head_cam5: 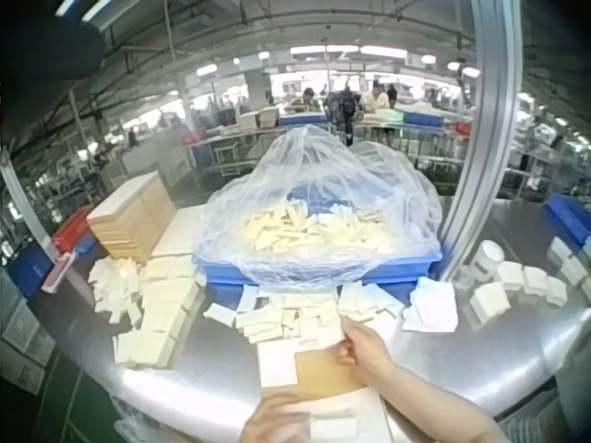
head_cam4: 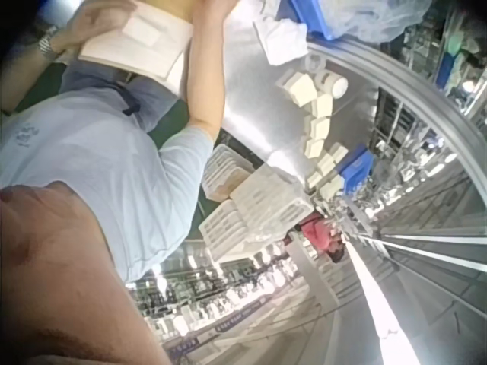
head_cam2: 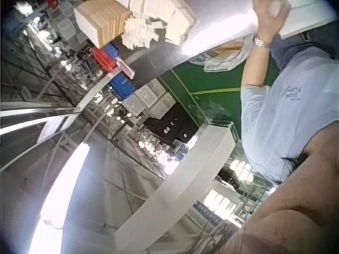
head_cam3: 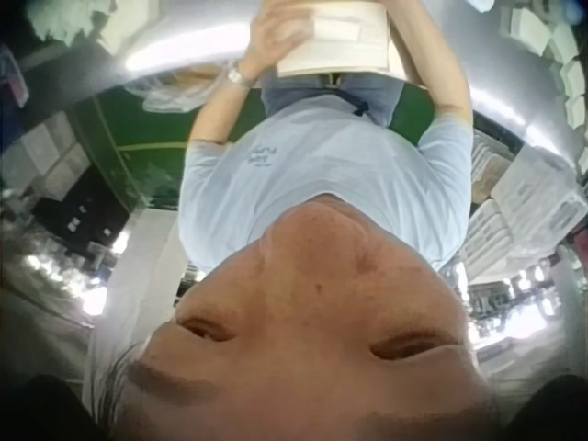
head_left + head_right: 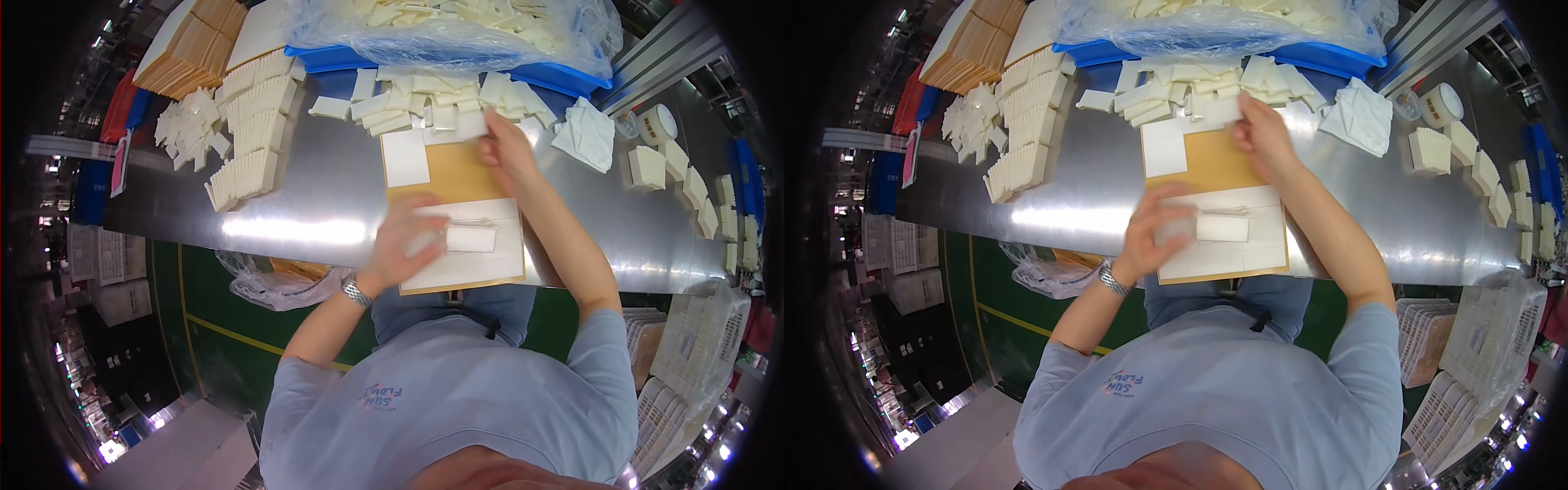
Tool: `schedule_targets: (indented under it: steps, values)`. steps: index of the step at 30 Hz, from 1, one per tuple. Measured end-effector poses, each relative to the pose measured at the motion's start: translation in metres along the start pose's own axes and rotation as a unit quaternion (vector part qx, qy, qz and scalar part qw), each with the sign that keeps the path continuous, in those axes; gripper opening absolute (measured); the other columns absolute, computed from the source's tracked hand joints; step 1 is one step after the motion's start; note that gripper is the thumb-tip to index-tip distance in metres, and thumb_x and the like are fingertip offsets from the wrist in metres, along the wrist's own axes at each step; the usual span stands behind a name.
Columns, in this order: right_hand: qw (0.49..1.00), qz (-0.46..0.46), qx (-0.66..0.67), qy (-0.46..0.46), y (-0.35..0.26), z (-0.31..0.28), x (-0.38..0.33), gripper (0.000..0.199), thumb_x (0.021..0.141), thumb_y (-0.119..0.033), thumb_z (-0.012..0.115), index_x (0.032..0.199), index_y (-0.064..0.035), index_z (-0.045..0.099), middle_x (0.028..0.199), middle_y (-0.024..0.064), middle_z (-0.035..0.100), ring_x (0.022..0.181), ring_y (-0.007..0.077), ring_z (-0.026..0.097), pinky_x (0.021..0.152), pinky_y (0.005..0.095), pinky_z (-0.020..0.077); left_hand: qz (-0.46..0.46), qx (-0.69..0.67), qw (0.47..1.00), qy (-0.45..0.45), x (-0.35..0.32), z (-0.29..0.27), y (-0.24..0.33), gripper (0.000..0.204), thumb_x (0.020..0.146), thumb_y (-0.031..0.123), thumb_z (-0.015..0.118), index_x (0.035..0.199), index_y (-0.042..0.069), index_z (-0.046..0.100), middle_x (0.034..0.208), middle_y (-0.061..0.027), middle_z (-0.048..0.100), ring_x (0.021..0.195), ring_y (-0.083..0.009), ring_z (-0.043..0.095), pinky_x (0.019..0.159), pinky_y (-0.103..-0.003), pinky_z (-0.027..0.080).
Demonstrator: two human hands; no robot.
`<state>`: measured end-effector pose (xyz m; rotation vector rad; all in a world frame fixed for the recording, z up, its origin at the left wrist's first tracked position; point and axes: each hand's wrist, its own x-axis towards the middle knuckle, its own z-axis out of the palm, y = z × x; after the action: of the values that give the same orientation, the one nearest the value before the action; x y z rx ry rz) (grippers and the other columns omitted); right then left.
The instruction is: Manually placing white rectangular foam components into an alignment jig on a production workbench.
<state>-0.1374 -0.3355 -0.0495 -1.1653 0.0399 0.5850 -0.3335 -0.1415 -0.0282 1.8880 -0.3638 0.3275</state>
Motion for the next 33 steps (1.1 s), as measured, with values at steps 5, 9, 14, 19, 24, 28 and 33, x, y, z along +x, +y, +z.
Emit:
schedule_targets:
  steps: [5, 9, 14, 19, 24, 28, 33]
  values:
    - [0.997, -0.067, 0.040, -0.015, -0.027, -0.025, -0.069, 0.034, 0.106, -0.032, 0.056, 0.112, 0.0004, 0.063, 0.096, 0.0079, 0.064, 0.077, 0.0138, 0.056, 0.066, 0.0237, 0.0432, 0.014, 0.305, 0.945, 0.115, 0.090, -0.057, -0.058, 0.025, 0.078, 0.009, 0.068, 0.102, 0.008, 0.066, 0.123, -0.0147, 0.063, 0.124, -0.0337, 0.054, 0.105, -0.046, 0.039]
    - [0.989, -0.094, 0.108, -0.025, -0.019, -0.036, -0.103, 0.029, 0.104, -0.022, 0.056, 0.113, 0.0027, 0.066, 0.123, 0.0158, 0.064, 0.103, 0.0184, 0.059, 0.082, 0.0286, 0.0448, -0.105, 0.481, 0.869, -0.050, 0.151, -0.092, -0.091, 0.029, 0.073, 0.015, 0.070, 0.102, 0.010, 0.065, 0.117, -0.0123, 0.068, 0.123, -0.0318, 0.055, 0.103, -0.046, 0.038]
    - [0.982, -0.110, 0.153, -0.027, 0.008, -0.051, -0.122, 0.017, 0.101, -0.015, 0.060, 0.106, -0.0003, 0.067, 0.130, 0.0174, 0.062, 0.107, 0.0181, 0.059, 0.083, 0.0297, 0.0451, -0.119, 0.461, 0.869, -0.132, 0.156, -0.114, -0.089, 0.034, 0.074, 0.013, 0.073, 0.107, 0.010, 0.066, 0.108, -0.0115, 0.069, 0.095, -0.0302, 0.067, 0.086, -0.044, 0.051]
    - [0.984, -0.093, 0.149, 0.039, 0.027, -0.067, -0.126, 0.008, 0.100, -0.011, 0.063, 0.101, -0.0038, 0.065, 0.108, 0.0153, 0.071, 0.088, 0.0159, 0.065, 0.076, 0.0266, 0.0503, -0.059, -0.033, 0.979, 0.194, 0.102, -0.084, -0.030, 0.048, 0.078, 0.000, 0.080, 0.123, 0.007, 0.066, 0.116, -0.0124, 0.065, 0.104, -0.0273, 0.067, 0.096, -0.041, 0.054]
    - [0.984, -0.073, 0.157, 0.049, 0.032, -0.065, -0.122, 0.013, 0.103, -0.016, 0.062, 0.104, -0.0023, 0.062, 0.103, 0.0179, 0.072, 0.090, 0.0206, 0.071, 0.077, 0.0294, 0.0590, 0.018, -0.120, 0.992, 0.039, 0.020, -0.005, 0.023, 0.029, 0.074, -0.003, 0.085, 0.099, 0.006, 0.072, 0.121, -0.0134, 0.066, 0.122, -0.0310, 0.062, 0.101, -0.042, 0.051]
    - [0.985, -0.085, 0.142, 0.055, 0.031, -0.056, -0.122, 0.013, 0.103, -0.014, 0.060, 0.103, -0.0007, 0.061, 0.113, 0.0221, 0.070, 0.106, 0.0269, 0.071, 0.082, 0.0318, 0.0614, -0.001, -0.098, 0.994, -0.043, 0.000, 0.018, 0.020, 0.022, 0.073, -0.003, 0.086, 0.088, 0.009, 0.073, 0.124, -0.0134, 0.067, 0.130, -0.0360, 0.056, 0.108, -0.049, 0.044]
    - [0.984, -0.100, 0.141, 0.050, 0.034, -0.056, -0.125, 0.005, 0.100, -0.007, 0.063, 0.098, -0.0024, 0.061, 0.116, 0.0166, 0.068, 0.113, 0.0296, 0.069, 0.087, 0.0328, 0.0597, -0.012, -0.073, 0.995, -0.062, -0.004, 0.021, 0.001, 0.026, 0.072, -0.003, 0.086, 0.093, 0.008, 0.076, 0.125, -0.0113, 0.067, 0.126, -0.0324, 0.058, 0.105, -0.044, 0.047]
